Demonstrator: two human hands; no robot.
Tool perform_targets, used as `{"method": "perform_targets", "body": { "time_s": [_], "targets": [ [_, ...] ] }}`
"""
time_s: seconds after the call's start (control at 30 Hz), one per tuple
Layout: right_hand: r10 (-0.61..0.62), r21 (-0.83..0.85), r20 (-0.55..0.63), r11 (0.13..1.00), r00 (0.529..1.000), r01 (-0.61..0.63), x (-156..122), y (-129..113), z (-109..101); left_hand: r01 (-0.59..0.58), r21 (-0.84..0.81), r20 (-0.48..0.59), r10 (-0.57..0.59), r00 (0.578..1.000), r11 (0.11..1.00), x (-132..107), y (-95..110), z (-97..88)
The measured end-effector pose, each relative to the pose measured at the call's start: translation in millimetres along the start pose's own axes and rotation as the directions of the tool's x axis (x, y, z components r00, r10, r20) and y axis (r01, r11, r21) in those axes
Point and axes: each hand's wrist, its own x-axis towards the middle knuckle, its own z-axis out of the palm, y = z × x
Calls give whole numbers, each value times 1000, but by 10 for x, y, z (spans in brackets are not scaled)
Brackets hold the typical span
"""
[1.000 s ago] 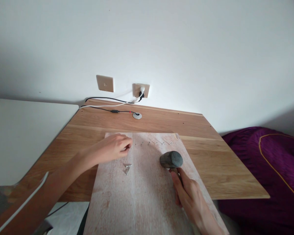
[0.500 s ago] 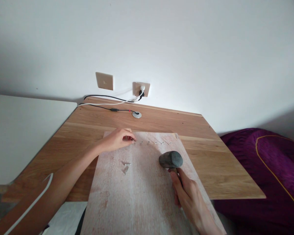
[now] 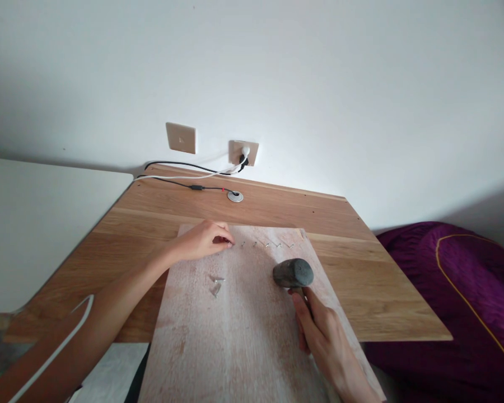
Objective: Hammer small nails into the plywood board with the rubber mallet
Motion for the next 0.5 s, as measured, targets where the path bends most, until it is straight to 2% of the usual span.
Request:
{"method": "perform_targets", "body": {
  "time_s": [0.17,0.5],
  "targets": [
    [-10,4,4,1000,1000,10,-16,-12,-4,14,14,2,-14,1000,1000,7,24,25],
    [-9,-12,10,1000,1000,9,-15,-12,-4,-5,61,-77,10,997,998,22,17,176]
  ]
}}
